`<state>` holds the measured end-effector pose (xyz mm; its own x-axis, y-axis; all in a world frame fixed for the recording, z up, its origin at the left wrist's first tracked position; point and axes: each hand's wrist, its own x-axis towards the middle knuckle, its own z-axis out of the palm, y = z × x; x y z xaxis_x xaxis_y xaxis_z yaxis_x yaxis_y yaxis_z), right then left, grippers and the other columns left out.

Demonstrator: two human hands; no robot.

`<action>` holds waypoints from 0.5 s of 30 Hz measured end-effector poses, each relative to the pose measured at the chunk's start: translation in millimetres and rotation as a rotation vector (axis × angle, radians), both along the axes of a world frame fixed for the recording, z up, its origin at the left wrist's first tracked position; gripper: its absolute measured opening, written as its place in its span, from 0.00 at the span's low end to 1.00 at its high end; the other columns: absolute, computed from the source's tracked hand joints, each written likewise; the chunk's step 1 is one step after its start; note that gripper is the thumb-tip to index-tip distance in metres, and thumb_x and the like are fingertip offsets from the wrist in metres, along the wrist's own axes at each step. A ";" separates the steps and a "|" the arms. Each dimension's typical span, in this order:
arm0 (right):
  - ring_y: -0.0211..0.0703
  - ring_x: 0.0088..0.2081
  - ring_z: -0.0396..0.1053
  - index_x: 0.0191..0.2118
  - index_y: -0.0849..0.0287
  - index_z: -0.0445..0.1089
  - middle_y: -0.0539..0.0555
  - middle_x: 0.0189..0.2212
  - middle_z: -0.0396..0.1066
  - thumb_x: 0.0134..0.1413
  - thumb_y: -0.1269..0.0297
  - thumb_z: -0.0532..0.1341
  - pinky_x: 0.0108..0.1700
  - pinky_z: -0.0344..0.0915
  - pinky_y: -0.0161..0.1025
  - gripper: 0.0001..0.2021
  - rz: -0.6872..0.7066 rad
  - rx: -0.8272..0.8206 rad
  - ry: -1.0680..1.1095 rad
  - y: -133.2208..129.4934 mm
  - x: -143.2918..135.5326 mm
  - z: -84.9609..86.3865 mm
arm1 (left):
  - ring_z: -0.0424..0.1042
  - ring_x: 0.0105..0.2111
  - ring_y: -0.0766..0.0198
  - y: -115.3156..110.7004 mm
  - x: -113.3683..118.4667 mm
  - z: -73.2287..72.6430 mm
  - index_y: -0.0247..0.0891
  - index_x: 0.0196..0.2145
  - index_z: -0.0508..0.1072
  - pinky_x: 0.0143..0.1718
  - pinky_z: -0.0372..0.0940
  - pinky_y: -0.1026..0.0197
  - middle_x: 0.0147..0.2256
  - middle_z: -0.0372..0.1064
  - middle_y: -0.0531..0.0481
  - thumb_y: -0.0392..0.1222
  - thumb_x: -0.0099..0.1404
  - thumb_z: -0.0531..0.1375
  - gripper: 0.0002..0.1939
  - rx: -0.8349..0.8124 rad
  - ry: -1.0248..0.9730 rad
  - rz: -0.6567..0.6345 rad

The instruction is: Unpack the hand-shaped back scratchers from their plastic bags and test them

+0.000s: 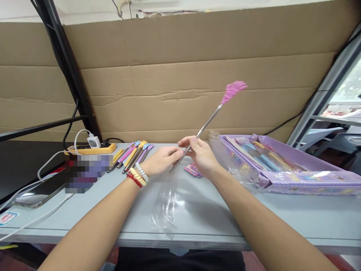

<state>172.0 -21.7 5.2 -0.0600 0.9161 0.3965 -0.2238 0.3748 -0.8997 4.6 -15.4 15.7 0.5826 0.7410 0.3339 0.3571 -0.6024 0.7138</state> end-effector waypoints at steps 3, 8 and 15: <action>0.39 0.35 0.68 0.33 0.60 0.74 0.54 0.34 0.71 0.44 0.35 0.65 0.33 0.67 0.37 0.28 0.030 0.006 -0.020 -0.1 -2.2 -0.8 | 0.55 0.24 0.66 -8.6 14.5 -5.2 0.39 0.27 0.62 0.29 0.54 0.61 0.23 0.53 0.55 0.59 0.68 0.47 0.22 -0.013 0.007 0.029; 0.41 0.39 0.72 0.36 0.56 0.73 0.53 0.35 0.74 0.44 0.39 0.67 0.39 0.69 0.39 0.24 0.041 0.052 0.160 -5.8 15.3 19.6 | 0.59 0.28 0.64 0.9 1.4 -2.0 0.40 0.25 0.59 0.33 0.56 0.61 0.26 0.58 0.52 0.55 0.70 0.44 0.21 0.130 0.003 0.133; 0.35 0.22 0.68 0.33 0.53 0.61 0.44 0.20 0.65 0.53 0.39 0.59 0.23 0.59 0.32 0.21 -0.280 0.018 0.525 8.9 70.1 39.2 | 0.52 0.25 0.65 20.5 -32.7 2.7 0.40 0.22 0.58 0.29 0.46 0.61 0.22 0.51 0.55 0.58 0.67 0.48 0.23 0.214 0.249 0.299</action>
<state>242.2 -12.8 44.4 0.3915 0.8615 0.3234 -0.5276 0.4981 -0.6881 -28.1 5.1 18.4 0.4352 0.8186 0.3749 0.6833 -0.5714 0.4545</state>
